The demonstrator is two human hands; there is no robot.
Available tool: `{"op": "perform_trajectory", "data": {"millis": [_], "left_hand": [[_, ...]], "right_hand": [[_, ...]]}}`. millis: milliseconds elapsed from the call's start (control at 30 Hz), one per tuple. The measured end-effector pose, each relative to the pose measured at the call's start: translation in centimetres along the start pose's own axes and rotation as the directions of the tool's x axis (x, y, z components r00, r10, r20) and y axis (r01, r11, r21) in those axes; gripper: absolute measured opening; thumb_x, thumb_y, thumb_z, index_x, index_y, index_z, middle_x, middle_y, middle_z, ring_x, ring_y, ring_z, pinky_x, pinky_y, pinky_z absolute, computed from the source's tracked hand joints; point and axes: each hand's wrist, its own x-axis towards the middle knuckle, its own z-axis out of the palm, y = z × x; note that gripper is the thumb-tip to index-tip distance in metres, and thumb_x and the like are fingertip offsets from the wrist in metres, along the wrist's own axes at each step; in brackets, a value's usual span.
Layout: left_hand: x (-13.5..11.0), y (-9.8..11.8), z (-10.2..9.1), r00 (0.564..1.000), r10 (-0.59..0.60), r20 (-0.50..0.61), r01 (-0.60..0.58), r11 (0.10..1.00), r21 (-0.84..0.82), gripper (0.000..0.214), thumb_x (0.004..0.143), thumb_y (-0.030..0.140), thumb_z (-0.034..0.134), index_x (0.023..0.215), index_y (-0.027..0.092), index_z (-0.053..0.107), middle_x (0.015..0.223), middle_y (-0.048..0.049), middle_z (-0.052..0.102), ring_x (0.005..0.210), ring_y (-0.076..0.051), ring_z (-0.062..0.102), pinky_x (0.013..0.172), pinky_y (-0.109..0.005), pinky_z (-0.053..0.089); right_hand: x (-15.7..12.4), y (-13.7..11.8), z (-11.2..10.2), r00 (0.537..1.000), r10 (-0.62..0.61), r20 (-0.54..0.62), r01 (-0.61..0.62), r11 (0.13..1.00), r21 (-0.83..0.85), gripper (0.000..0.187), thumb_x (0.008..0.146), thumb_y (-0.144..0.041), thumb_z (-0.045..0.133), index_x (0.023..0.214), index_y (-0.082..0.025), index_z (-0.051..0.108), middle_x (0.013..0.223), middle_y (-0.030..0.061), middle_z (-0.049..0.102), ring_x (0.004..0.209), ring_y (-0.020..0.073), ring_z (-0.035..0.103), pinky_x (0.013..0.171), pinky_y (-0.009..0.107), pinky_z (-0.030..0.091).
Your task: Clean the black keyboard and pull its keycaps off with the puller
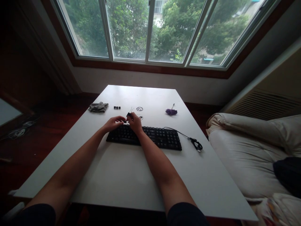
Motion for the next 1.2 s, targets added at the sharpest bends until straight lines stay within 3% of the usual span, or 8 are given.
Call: {"op": "perform_trajectory", "data": {"millis": [200,500,667,867,1033,1200], "left_hand": [[0.2,0.6,0.7,0.998,0.019,-0.06,-0.014,0.997,0.081,0.028,0.085,0.039,0.067,0.107,0.023,0.074,0.101,-0.004,0.077,0.089,-0.021,0.069,0.088,-0.037,0.052],[0.2,0.3,1.0,0.998,0.044,-0.046,-0.048,0.993,-0.108,0.046,0.084,0.032,0.067,0.128,0.019,0.064,0.107,-0.0075,0.076,0.083,-0.016,0.067,0.081,-0.031,0.051],[0.1,0.5,0.9,0.997,0.065,-0.038,-0.07,0.986,-0.15,0.048,0.083,0.03,0.066,0.129,0.018,0.061,0.107,-0.0089,0.075,0.082,-0.015,0.065,0.078,-0.03,0.05],[-0.1,0.9,1.1,0.995,0.072,-0.071,-0.07,0.997,0.023,0.031,0.085,0.034,0.064,0.113,0.02,0.071,0.103,-0.0058,0.076,0.082,-0.018,0.065,0.078,-0.031,0.051],[-0.2,1.5,1.2,0.993,0.107,-0.054,-0.094,0.975,0.203,0.028,0.088,0.03,0.061,0.112,0.025,0.075,0.102,-0.0023,0.077,0.083,-0.018,0.067,0.08,-0.032,0.051],[-0.1,1.6,1.3,0.989,0.137,-0.062,-0.118,0.965,0.236,0.028,0.089,0.026,0.059,0.113,0.025,0.074,0.105,-0.003,0.077,0.089,-0.02,0.068,0.082,-0.032,0.053]], "right_hand": [[-0.1,-0.4,-0.2,1.0,0.021,0.004,-0.021,1.0,-0.018,0.023,0.092,-0.046,0.057,0.096,-0.024,0.06,0.077,-0.0005,0.069,0.072,0.017,0.07,0.07,0.029,0.059],[0.4,0.3,-0.3,0.998,0.055,0.036,-0.056,0.998,0.003,0.024,0.091,-0.048,0.058,0.093,-0.023,0.057,0.076,-0.0005,0.07,0.068,0.016,0.069,0.067,0.028,0.056],[0.8,0.8,-0.3,0.994,0.085,0.061,-0.09,0.992,0.087,0.026,0.09,-0.048,0.059,0.091,-0.022,0.056,0.072,-0.0006,0.068,0.064,0.0157,0.069,0.061,0.027,0.055],[1.2,1.3,-0.4,0.986,0.149,0.078,-0.159,0.979,0.13,0.024,0.088,-0.045,0.061,0.089,-0.022,0.055,0.07,-0.0019,0.066,0.059,0.0158,0.069,0.054,0.025,0.054],[1.3,1.2,-0.5,0.981,0.175,0.078,-0.183,0.977,0.111,0.023,0.087,-0.043,0.063,0.086,-0.023,0.054,0.068,-0.002,0.066,0.059,0.0167,0.07,0.052,0.025,0.054],[1.2,0.9,-0.6,0.98,0.187,0.065,-0.193,0.977,0.096,0.022,0.087,-0.043,0.062,0.085,-0.023,0.054,0.069,-0.0019,0.067,0.06,0.0164,0.071,0.053,0.024,0.055]]}}
